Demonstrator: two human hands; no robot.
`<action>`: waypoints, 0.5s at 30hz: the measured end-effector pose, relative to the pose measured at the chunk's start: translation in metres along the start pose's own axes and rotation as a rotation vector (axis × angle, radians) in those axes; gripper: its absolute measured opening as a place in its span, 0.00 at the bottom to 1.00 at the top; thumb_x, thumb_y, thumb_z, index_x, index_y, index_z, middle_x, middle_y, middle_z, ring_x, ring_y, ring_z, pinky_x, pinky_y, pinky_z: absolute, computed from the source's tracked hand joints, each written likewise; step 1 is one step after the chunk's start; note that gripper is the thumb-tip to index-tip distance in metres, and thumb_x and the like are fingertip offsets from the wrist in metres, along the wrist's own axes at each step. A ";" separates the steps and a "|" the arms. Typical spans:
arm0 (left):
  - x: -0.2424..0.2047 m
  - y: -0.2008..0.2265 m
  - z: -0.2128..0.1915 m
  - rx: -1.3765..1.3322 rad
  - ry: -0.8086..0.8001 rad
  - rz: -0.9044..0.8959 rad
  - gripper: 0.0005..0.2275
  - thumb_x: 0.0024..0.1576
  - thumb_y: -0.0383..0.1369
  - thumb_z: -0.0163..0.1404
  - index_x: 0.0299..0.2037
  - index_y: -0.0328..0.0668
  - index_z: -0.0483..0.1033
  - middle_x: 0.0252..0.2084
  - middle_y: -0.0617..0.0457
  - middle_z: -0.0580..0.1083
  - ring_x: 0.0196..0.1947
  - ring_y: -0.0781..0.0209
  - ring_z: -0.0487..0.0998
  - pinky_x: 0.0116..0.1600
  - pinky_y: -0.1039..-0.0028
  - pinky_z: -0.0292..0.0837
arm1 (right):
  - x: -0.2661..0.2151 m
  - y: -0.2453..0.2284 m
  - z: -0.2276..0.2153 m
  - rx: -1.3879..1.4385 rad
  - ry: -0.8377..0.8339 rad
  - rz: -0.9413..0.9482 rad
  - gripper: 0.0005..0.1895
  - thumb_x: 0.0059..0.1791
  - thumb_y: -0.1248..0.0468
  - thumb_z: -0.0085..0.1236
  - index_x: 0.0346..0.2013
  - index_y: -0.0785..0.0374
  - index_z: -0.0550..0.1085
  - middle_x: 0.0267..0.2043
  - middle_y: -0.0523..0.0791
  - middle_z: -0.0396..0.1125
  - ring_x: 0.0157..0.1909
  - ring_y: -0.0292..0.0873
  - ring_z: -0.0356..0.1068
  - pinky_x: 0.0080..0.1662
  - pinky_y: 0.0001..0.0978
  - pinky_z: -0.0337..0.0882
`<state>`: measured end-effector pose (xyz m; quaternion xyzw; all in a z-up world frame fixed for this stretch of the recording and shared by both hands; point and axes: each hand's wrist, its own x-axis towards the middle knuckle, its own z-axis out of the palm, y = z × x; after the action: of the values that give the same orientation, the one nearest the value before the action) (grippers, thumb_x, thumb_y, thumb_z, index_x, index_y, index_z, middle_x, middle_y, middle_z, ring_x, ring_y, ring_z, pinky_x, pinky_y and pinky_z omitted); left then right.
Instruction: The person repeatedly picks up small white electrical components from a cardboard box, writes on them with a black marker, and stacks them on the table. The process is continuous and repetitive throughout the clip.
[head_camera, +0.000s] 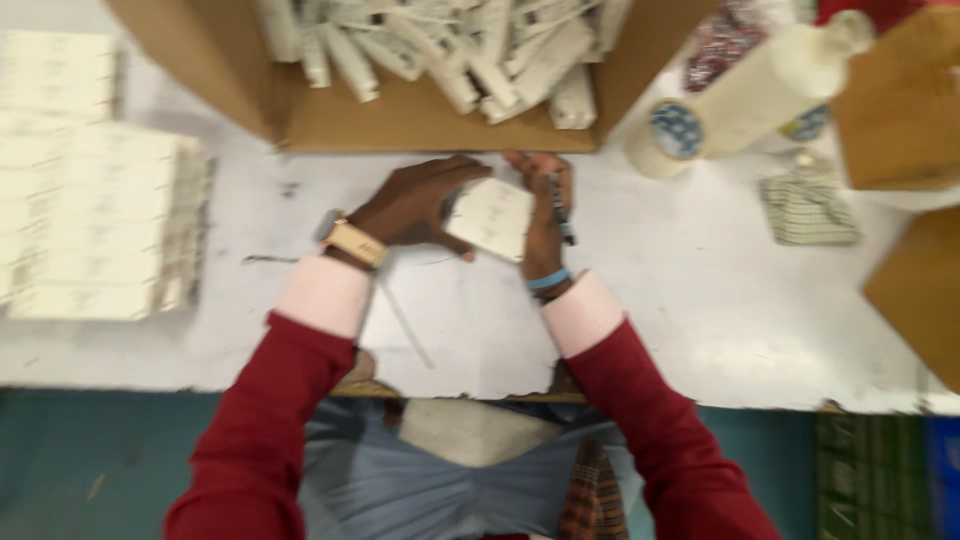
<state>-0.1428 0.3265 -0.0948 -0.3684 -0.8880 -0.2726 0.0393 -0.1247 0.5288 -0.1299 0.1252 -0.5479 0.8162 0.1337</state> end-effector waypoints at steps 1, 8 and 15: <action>-0.002 -0.001 -0.001 0.005 0.024 0.031 0.50 0.33 0.55 0.71 0.67 0.46 0.64 0.69 0.43 0.66 0.68 0.43 0.67 0.67 0.58 0.65 | -0.001 -0.001 0.000 -0.021 -0.005 0.006 0.23 0.59 0.43 0.44 0.54 0.60 0.62 0.58 0.53 0.70 0.62 0.46 0.67 0.65 0.41 0.66; -0.004 -0.002 -0.002 -0.044 -0.032 0.015 0.54 0.30 0.54 0.71 0.70 0.44 0.61 0.70 0.41 0.64 0.67 0.41 0.66 0.64 0.57 0.65 | 0.006 -0.011 -0.014 -0.176 -0.017 0.009 0.24 0.60 0.43 0.43 0.52 0.62 0.65 0.53 0.51 0.71 0.56 0.43 0.70 0.58 0.35 0.67; -0.004 -0.009 0.004 -0.047 -0.016 0.035 0.54 0.27 0.53 0.73 0.68 0.44 0.64 0.66 0.43 0.69 0.63 0.42 0.70 0.63 0.58 0.66 | 0.010 -0.041 -0.029 -0.161 -0.304 0.140 0.26 0.61 0.50 0.43 0.40 0.72 0.77 0.32 0.46 0.71 0.27 0.36 0.66 0.29 0.23 0.60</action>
<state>-0.1459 0.3207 -0.1033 -0.3871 -0.8749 -0.2898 0.0283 -0.1208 0.5715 -0.1017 0.1974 -0.6329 0.7486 0.0019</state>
